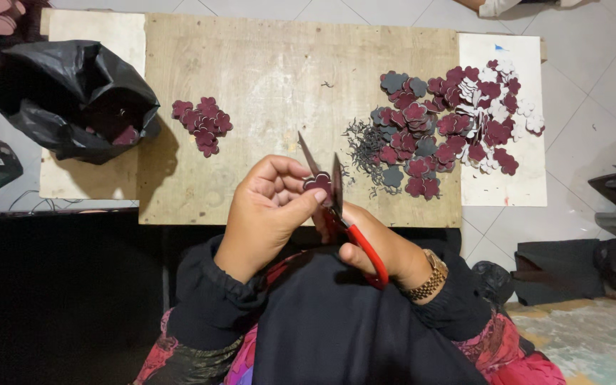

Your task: The person uses red-handled scissors to trim the edges of small maroon fabric pieces into flower-like shapes. They hold each piece in the left hand and cut with the right hand, placing finished pieces on a wooden board.

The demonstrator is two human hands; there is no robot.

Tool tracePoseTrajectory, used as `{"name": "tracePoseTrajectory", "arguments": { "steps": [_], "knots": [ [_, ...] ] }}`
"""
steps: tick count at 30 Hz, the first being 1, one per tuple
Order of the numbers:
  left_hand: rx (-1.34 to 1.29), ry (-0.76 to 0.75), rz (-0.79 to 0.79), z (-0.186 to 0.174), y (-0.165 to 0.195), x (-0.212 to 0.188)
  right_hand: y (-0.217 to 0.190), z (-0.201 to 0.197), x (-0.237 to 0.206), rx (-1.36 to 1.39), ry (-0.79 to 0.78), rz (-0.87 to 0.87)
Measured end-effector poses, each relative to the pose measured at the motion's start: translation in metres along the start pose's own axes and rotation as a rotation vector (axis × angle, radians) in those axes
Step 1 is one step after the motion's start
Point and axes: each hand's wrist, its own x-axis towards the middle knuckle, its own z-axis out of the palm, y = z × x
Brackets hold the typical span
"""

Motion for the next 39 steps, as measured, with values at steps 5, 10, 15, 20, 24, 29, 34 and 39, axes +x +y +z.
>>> {"name": "tracePoseTrajectory", "arguments": {
  "steps": [5,10,15,20,24,29,34,39],
  "knots": [
    [-0.075,-0.071,-0.060,-0.001,-0.001,0.000,-0.001,0.002,-0.001,0.058,0.007,-0.007],
    [-0.068,-0.094,-0.079,0.000,-0.003,0.001,0.004,0.001,-0.003,0.120,0.037,0.004],
    [-0.034,-0.075,-0.047,0.005,-0.005,0.003,0.008,-0.001,-0.003,0.066,0.060,0.008],
    [0.043,-0.061,0.008,0.012,-0.006,-0.001,0.005,0.000,0.000,0.057,0.088,-0.013],
    [0.177,0.015,-0.015,0.017,-0.004,-0.002,0.000,0.001,0.003,0.073,0.102,-0.020],
    [0.321,0.047,0.075,0.018,0.000,-0.002,-0.003,0.001,0.004,-0.004,0.117,-0.013],
    [0.279,0.069,0.121,0.018,-0.007,0.002,-0.003,0.005,0.007,-0.083,0.200,0.001],
    [0.231,0.081,0.118,0.017,-0.014,0.004,-0.006,0.008,0.006,-0.027,0.224,0.038]
  ]
}}
